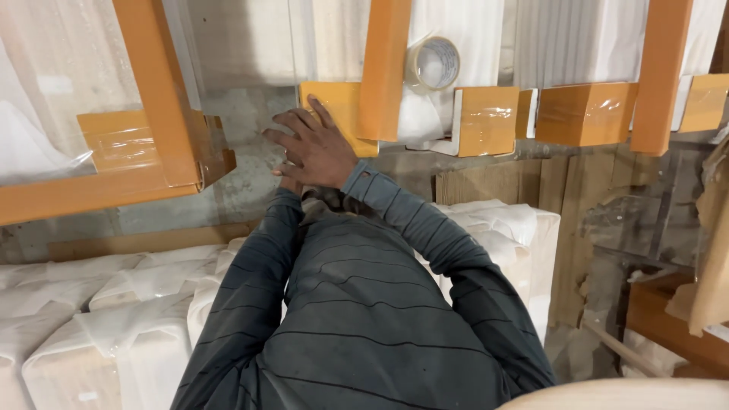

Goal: The person applies adhesive tape to the corners and joints of metal frames and protective packaging materials by hand using a roll of tape.

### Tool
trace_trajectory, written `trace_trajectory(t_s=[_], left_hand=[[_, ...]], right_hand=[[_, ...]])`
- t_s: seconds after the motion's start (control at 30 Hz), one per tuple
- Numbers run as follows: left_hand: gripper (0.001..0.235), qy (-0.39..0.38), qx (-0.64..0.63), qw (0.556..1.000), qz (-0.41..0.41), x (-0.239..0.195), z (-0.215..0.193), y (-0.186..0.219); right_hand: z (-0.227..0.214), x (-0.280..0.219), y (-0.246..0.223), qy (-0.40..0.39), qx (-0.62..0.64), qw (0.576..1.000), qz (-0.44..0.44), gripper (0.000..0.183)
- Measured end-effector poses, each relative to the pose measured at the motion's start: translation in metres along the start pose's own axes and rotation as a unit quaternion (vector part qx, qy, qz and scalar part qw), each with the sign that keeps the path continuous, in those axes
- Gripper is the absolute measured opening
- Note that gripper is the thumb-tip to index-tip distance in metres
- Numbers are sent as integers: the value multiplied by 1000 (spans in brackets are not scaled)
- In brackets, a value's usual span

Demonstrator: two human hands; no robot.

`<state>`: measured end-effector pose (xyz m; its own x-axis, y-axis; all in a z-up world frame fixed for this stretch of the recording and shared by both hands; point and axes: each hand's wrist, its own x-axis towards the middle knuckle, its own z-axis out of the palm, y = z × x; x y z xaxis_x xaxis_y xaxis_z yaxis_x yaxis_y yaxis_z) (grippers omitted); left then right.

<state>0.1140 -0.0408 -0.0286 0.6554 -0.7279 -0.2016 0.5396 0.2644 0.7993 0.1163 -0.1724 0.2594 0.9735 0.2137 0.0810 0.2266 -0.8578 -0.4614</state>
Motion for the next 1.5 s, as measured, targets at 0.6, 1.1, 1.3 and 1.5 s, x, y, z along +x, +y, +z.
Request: trace_trajectory(t_s=[0.6,1.1,1.3,1.5], left_hand=[[49,248,256,906,229,-38,106,128],[58,178,354,886,243,-44,119,149],[53,152,330,897,252,-40,121,158],[55,130,326,899,262,-42,120,165]], right_hand=[[-44,-91,69,279,102,938,180,69],[-42,-94,78,330,402,824,223,79],[-36,-90,85,315,266,870,268,57],[-17,-82,81,356,36,914,189,65]])
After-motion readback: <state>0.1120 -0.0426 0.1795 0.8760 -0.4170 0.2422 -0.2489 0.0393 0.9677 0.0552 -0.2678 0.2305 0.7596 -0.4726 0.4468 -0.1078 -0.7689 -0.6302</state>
